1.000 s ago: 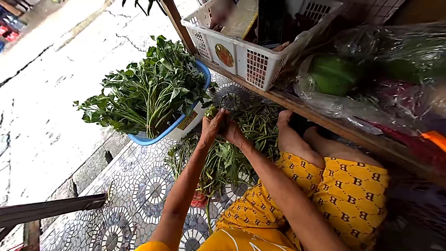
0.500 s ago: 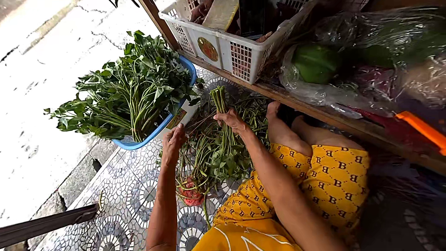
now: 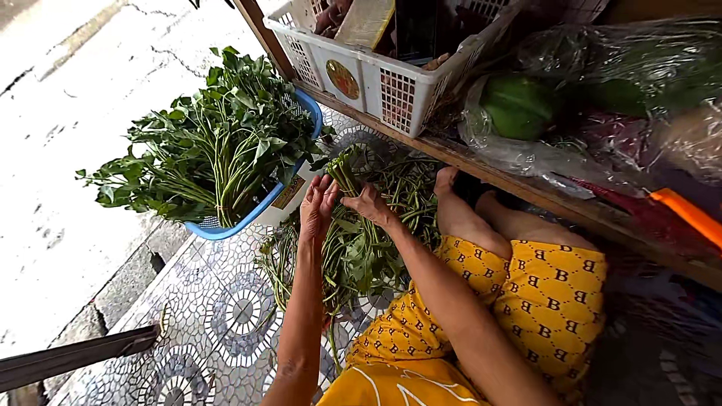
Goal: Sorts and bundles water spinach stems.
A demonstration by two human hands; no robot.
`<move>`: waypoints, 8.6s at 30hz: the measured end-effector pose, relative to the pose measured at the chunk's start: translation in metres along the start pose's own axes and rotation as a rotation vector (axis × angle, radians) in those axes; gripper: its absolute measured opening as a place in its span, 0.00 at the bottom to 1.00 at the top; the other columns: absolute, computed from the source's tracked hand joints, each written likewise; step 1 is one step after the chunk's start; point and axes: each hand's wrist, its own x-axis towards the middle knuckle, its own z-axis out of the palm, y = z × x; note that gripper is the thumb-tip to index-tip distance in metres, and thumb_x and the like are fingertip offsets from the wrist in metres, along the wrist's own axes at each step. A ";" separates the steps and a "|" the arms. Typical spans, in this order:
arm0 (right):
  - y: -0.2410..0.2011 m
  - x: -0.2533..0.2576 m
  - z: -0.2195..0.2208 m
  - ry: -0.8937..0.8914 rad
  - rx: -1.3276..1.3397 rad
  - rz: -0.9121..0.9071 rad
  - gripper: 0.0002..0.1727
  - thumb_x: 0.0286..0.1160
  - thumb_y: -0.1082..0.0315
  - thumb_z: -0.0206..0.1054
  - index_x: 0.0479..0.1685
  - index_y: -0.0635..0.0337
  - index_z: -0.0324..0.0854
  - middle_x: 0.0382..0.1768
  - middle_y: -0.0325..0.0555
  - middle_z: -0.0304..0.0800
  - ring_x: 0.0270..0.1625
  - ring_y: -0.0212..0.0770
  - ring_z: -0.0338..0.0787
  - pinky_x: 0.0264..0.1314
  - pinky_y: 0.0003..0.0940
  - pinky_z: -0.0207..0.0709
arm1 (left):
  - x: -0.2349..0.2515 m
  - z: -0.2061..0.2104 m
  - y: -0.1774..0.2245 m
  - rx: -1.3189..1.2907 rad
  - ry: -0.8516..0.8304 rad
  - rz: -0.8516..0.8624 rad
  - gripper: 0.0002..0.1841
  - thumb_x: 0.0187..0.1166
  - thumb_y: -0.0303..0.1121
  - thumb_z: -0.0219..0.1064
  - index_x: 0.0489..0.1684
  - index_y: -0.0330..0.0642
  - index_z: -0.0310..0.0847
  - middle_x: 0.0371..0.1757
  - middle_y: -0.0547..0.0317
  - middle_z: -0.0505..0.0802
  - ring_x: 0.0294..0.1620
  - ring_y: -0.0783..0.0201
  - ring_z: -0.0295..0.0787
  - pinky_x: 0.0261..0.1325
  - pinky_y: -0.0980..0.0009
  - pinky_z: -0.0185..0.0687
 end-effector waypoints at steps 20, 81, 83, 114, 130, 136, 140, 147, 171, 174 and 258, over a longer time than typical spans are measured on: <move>0.031 0.049 -0.004 -0.032 -0.322 0.240 0.30 0.72 0.66 0.74 0.74 0.66 0.76 0.60 0.68 0.87 0.62 0.65 0.88 0.65 0.66 0.78 | -0.035 -0.031 -0.001 0.717 -0.295 0.192 0.18 0.79 0.39 0.54 0.21 0.46 0.85 0.22 0.66 0.89 0.30 0.74 0.86 0.46 0.76 0.82; 0.086 0.007 0.053 0.004 -0.939 -0.615 0.13 0.74 0.80 0.67 0.56 0.73 0.83 0.42 0.63 0.93 0.46 0.64 0.94 0.51 0.57 0.83 | -0.022 -0.040 0.056 1.367 -0.361 0.032 0.18 0.85 0.42 0.66 0.68 0.47 0.86 0.67 0.52 0.91 0.68 0.48 0.86 0.70 0.41 0.75; 0.084 0.004 0.054 -0.074 -0.926 -0.530 0.16 0.79 0.78 0.63 0.64 0.72 0.82 0.46 0.64 0.93 0.51 0.65 0.93 0.57 0.57 0.82 | -0.018 -0.026 0.051 1.594 -0.454 0.065 0.32 0.77 0.34 0.75 0.85 0.50 0.73 0.75 0.52 0.87 0.77 0.45 0.80 0.78 0.39 0.69; -0.008 0.012 -0.039 0.459 -0.524 -0.123 0.37 0.74 0.63 0.73 0.78 0.75 0.65 0.70 0.71 0.79 0.74 0.64 0.79 0.77 0.56 0.70 | 0.011 -0.159 0.101 1.812 0.637 0.505 0.28 0.86 0.44 0.59 0.73 0.26 0.76 0.73 0.23 0.80 0.79 0.27 0.71 0.84 0.42 0.60; -0.018 0.009 -0.056 0.473 -0.437 -0.064 0.30 0.77 0.66 0.72 0.74 0.72 0.68 0.69 0.66 0.79 0.70 0.56 0.82 0.72 0.45 0.75 | 0.008 -0.089 -0.192 0.851 0.764 -0.695 0.44 0.80 0.59 0.67 0.85 0.34 0.58 0.70 0.30 0.84 0.71 0.36 0.82 0.70 0.37 0.77; -0.028 0.009 -0.060 0.433 -0.423 -0.048 0.29 0.79 0.65 0.70 0.75 0.70 0.68 0.70 0.65 0.78 0.69 0.51 0.81 0.69 0.40 0.76 | -0.026 -0.037 -0.214 1.290 0.031 -0.366 0.18 0.86 0.32 0.59 0.69 0.34 0.79 0.63 0.36 0.89 0.66 0.37 0.86 0.65 0.36 0.81; -0.022 0.008 -0.059 0.407 -0.444 -0.053 0.30 0.78 0.66 0.70 0.75 0.71 0.68 0.70 0.65 0.78 0.70 0.51 0.81 0.70 0.38 0.75 | -0.037 -0.067 -0.192 1.566 0.217 -0.296 0.27 0.76 0.30 0.66 0.76 0.31 0.74 0.75 0.28 0.79 0.81 0.32 0.70 0.80 0.37 0.64; -0.024 0.011 -0.054 0.393 -0.447 -0.076 0.28 0.77 0.65 0.70 0.72 0.71 0.71 0.68 0.66 0.79 0.67 0.53 0.83 0.68 0.42 0.76 | -0.069 -0.201 -0.138 1.584 0.252 -1.023 0.58 0.56 0.51 0.87 0.86 0.27 0.57 0.78 0.21 0.74 0.81 0.26 0.68 0.77 0.31 0.67; -0.019 0.008 -0.065 0.403 -0.457 -0.036 0.26 0.79 0.67 0.68 0.73 0.73 0.71 0.69 0.68 0.78 0.67 0.54 0.83 0.69 0.41 0.76 | -0.122 -0.089 0.005 1.329 0.814 0.051 0.43 0.69 0.43 0.81 0.79 0.35 0.58 0.58 0.30 0.88 0.56 0.30 0.88 0.52 0.33 0.81; -0.019 0.010 -0.066 0.430 -0.451 -0.021 0.27 0.79 0.66 0.68 0.73 0.72 0.71 0.70 0.66 0.79 0.67 0.52 0.83 0.68 0.41 0.76 | -0.119 -0.086 -0.018 1.061 0.760 0.031 0.45 0.64 0.38 0.82 0.80 0.38 0.57 0.59 0.35 0.87 0.56 0.39 0.88 0.55 0.40 0.83; 0.180 0.028 0.028 0.188 0.077 1.013 0.26 0.86 0.64 0.61 0.80 0.64 0.69 0.69 0.65 0.79 0.64 0.58 0.85 0.63 0.55 0.80 | 0.009 -0.094 -0.138 1.547 -0.556 -0.843 0.18 0.91 0.34 0.56 0.63 0.25 0.79 0.60 0.26 0.87 0.65 0.32 0.83 0.69 0.35 0.72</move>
